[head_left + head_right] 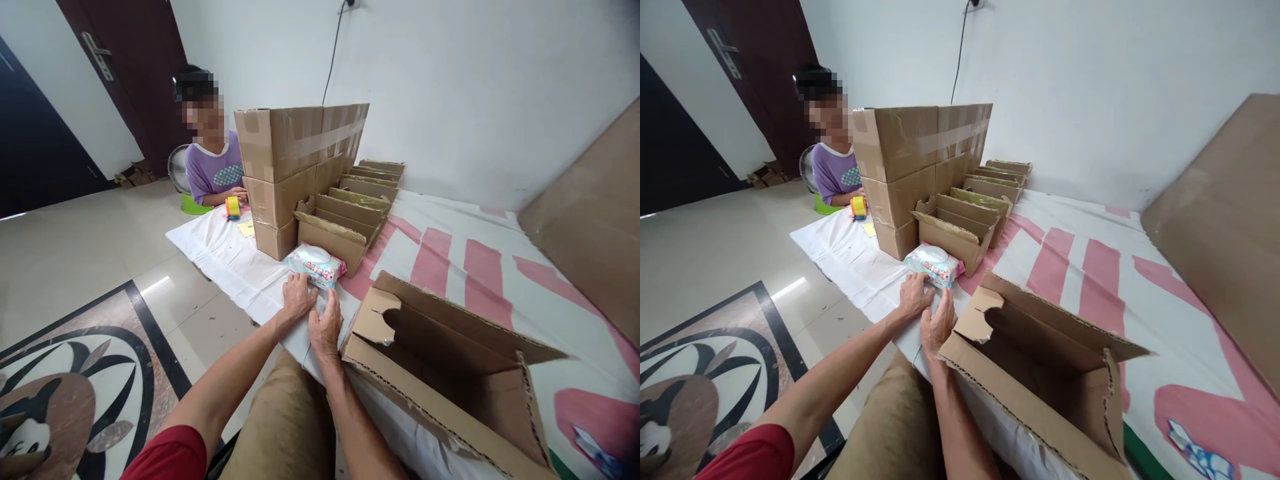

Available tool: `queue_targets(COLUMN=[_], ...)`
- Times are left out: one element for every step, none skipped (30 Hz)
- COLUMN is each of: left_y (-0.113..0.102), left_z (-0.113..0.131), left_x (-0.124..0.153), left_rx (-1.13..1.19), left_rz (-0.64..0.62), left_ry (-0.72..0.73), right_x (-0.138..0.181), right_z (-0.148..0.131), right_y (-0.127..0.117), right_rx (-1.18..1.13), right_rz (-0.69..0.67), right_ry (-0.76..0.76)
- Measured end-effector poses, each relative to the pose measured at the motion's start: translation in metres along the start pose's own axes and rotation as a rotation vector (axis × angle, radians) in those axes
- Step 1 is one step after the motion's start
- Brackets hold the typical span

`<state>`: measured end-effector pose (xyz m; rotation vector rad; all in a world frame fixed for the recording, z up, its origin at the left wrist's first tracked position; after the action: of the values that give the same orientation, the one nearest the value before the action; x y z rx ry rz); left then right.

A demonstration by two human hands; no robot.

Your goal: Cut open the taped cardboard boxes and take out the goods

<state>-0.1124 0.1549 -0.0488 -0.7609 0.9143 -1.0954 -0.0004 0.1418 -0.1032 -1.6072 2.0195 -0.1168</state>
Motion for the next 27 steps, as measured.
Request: queue_targets(left_y=[0.001,0.002,0.002,0.003,0.004,0.004,0.004,0.004,0.004,0.004,0.004,0.003,0.002,0.001,0.0,-0.001,-0.001,-0.002,-0.001,-0.001,0.0,0.0,0.0,0.0,-0.001,-0.003,-0.006], left_z=[0.0,0.0,-0.001,-0.001,-0.001,-0.001,-0.001,-0.001,-0.001,-0.001,-0.001,-0.001,-0.001,-0.001,-0.001,-0.001,-0.001,-0.002,-0.003,-0.004,-0.005,-0.005,-0.005,-0.005,-0.004,-0.002,0.001], left_x=[0.001,0.001,0.001,0.0,0.0,0.0,0.0,-0.001,-0.001,0.0,0.0,0.0,0.001,0.001,0.002,0.003,0.004,0.005,0.006,0.006,0.007,0.007,0.007,0.007,0.007,0.008,0.011], left_rx=[-0.001,-0.002,-0.004,-0.007,-0.01,-0.013,-0.016,-0.018,-0.02,-0.021,-0.022,-0.021,-0.019,-0.017,-0.012,-0.007,0.0,0.008,0.015,0.022,0.03,0.04,0.05,0.064,0.079,0.098,0.119], left_rz=[0.001,0.002,0.002,0.002,0.003,0.004,0.005,0.006,0.008,0.011,0.014,0.017,0.02,0.022,0.022,0.021,0.018,0.016,0.016,0.019,0.025,0.036,0.048,0.062,0.078,0.096,0.116], left_ry=[0.002,0.002,0.002,0.001,0.0,-0.001,-0.002,-0.001,0.0,0.001,0.003,0.004,0.005,0.005,0.007,0.009,0.011,0.013,0.014,0.016,0.019,0.024,0.031,0.041,0.052,0.067,0.088], right_x=[-0.001,-0.002,-0.002,-0.003,-0.004,-0.005,-0.006,-0.007,-0.008,-0.009,-0.01,-0.01,-0.009,-0.005,0.0,0.008,0.018,0.031,0.044,0.058,0.072,0.085,0.096,0.106,0.113,0.117,0.12], right_z=[0.0,0.001,0.001,0.002,0.002,0.003,0.003,0.003,0.002,0.001,-0.002,-0.005,-0.009,-0.014,-0.019,-0.025,-0.03,-0.036,-0.043,-0.049,-0.056,-0.063,-0.07,-0.075,-0.078,-0.08,-0.079], right_y=[0.0,0.001,0.001,0.001,0.001,0.001,0.001,0.001,0.0,-0.001,-0.001,-0.002,-0.002,-0.004,-0.006,-0.009,-0.014,-0.021,-0.03,-0.041,-0.053,-0.066,-0.08,-0.095,-0.11,-0.127,-0.144], right_rx=[0.001,0.002,0.002,0.002,0.001,-0.001,-0.004,-0.009,-0.016,-0.024,-0.033,-0.041,-0.049,-0.054,-0.055,-0.052,-0.044,-0.035,-0.027,-0.021,-0.021,-0.02,-0.019,-0.018,-0.014,-0.013,-0.014], right_rz=[-0.007,-0.016,-0.025,-0.035,-0.045,-0.052,-0.059,-0.062,-0.063,-0.062,-0.06,-0.058,-0.058,-0.059,-0.065,-0.074,-0.084,-0.1,-0.123,-0.152,-0.194,-0.245,-0.307,-0.374,-0.439,-0.5,-0.559], right_ry=[0.0,-0.001,-0.004,-0.007,-0.012,-0.017,-0.023,-0.028,-0.035,-0.042,-0.051,-0.062,-0.076,-0.092,-0.111,-0.131,-0.149,-0.169,-0.19,-0.213,-0.243,-0.276,-0.315,-0.347,-0.368,-0.379,-0.373])
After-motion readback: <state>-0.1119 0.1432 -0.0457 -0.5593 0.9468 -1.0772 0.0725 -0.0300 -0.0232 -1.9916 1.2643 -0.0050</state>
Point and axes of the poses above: each hand's wrist, its own x-axis away from the middle knuckle, its own y-axis out of the palm, z = x × y, the point moved 5 cm from there along -x, towards the middle knuckle, and after that the axes turned 15 degrees about y, right-handed, at the moved point
